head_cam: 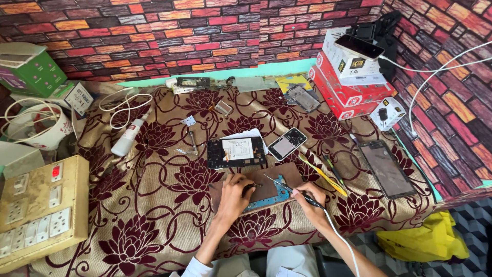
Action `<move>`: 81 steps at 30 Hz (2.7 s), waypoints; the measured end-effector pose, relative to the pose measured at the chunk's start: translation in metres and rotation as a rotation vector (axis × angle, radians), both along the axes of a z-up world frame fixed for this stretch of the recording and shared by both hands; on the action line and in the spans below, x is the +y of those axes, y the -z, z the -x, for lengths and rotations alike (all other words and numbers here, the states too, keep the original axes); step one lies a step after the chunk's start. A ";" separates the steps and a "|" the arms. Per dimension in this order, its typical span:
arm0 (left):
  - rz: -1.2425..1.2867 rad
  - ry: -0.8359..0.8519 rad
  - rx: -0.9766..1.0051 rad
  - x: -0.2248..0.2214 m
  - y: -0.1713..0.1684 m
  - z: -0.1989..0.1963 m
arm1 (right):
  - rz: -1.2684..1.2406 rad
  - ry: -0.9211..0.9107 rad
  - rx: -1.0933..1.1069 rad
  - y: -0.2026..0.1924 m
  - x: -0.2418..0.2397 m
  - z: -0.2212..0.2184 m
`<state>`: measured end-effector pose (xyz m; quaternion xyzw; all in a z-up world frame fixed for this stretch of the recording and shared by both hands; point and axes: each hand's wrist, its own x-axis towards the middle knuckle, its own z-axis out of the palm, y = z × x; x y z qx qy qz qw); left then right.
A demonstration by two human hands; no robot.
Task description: The person disassembles a smartphone, removes the battery, and uses a screwdriver and a yellow plastic pry tool to manipulate internal components on a workbench. They then place the phone aside and begin working on a separate blue circuit board, using the screwdriver to adjust small parts.
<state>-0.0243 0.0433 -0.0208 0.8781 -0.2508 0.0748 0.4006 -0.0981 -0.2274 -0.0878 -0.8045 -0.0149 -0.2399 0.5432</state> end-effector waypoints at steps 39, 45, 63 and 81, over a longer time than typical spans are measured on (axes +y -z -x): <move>0.038 -0.008 0.002 0.009 0.000 -0.007 | 0.090 -0.334 -0.314 -0.020 0.007 0.003; 0.015 -0.014 -0.013 0.008 0.004 -0.007 | 0.095 -0.272 -0.220 -0.018 0.008 0.003; 0.029 -0.009 -0.036 0.007 0.003 -0.007 | 0.205 -0.285 -0.275 -0.032 0.020 0.006; 0.058 -0.017 -0.018 0.005 0.001 -0.005 | 0.257 -0.281 -0.322 0.001 0.007 -0.001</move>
